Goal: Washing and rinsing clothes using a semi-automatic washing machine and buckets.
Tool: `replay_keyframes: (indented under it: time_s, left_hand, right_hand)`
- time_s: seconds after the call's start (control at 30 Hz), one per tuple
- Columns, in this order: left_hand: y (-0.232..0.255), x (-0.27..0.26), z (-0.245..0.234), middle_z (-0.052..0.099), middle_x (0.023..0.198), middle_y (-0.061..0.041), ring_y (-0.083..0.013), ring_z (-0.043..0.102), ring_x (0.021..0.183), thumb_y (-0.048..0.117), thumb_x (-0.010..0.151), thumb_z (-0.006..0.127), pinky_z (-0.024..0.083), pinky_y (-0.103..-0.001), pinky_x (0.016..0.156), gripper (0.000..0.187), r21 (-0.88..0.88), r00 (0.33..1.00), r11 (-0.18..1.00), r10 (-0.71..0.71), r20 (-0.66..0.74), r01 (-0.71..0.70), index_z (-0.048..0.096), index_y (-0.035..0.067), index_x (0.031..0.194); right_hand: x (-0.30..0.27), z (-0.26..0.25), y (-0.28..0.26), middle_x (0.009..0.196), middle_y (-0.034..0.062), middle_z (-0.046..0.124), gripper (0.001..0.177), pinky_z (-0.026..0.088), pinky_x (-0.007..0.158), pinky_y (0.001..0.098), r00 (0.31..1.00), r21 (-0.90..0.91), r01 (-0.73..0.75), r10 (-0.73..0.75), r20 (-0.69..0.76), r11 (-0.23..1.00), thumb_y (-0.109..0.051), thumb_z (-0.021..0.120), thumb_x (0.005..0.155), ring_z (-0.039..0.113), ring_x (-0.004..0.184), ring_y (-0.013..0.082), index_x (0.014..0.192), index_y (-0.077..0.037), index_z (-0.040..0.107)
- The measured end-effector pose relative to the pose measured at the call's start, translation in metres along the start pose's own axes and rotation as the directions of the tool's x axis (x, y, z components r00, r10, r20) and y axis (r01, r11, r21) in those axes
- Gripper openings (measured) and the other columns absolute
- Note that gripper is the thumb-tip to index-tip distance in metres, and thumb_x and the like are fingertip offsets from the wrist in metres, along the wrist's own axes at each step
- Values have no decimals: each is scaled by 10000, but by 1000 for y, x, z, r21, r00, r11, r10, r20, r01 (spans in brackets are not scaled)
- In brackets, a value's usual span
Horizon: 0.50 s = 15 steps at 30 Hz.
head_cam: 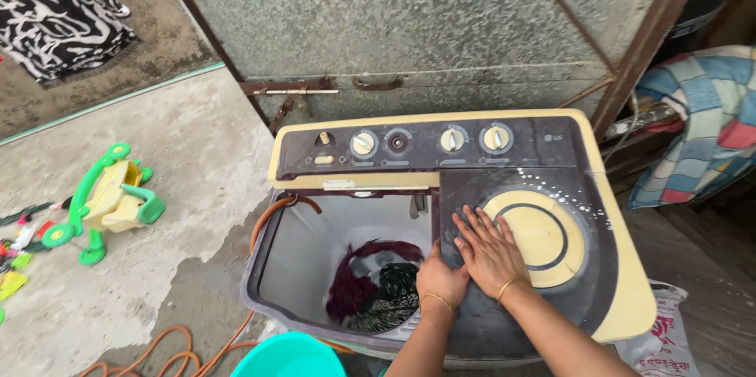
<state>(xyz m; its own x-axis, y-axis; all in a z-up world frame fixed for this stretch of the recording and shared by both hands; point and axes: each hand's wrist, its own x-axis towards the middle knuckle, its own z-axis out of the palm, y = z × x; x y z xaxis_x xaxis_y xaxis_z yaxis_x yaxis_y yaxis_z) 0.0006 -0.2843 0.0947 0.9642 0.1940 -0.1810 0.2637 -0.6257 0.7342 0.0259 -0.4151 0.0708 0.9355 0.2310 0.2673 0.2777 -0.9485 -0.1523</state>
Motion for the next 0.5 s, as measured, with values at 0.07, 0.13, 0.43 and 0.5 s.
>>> replay_keyframes:
  time_s: [0.07,0.13,0.43,0.5]
  left_hand:
    - [3,-1,-2,708,1130,-252,-392,696,1078,563,767,749,568,-451,921,849,-13,1000,1000,-14,10,15,537,73,1426]
    - [0,0,1,719,1137,-232,-373,705,1079,564,755,748,571,-436,927,861,-18,1000,1000,-23,10,23,529,79,1432]
    - [5,-2,-2,727,1125,-230,-369,710,1085,590,742,744,564,-436,950,884,4,996,997,-75,46,75,515,123,1457]
    - [1,4,6,721,1122,-243,-377,704,1086,604,752,741,561,-441,949,887,16,998,998,-57,32,57,518,109,1453]
  right_hand:
    - [1,-4,-2,1635,-9,311,552,159,1218,466,999,-6,-33,33,35,999,-449,370,1008,276,1499,204,1528,-266,401]
    - [0,-6,-4,1636,-9,311,538,155,1220,462,998,11,-35,35,44,999,-424,359,1016,277,1498,203,1530,-269,400]
    - [-3,-18,-8,1531,40,486,456,233,1212,441,997,154,-75,80,-24,985,-319,454,1000,408,1439,198,1418,-172,562]
    - [-3,-16,-3,1514,43,511,446,240,1214,441,996,162,-72,81,-48,984,-307,472,985,421,1433,200,1392,-166,587]
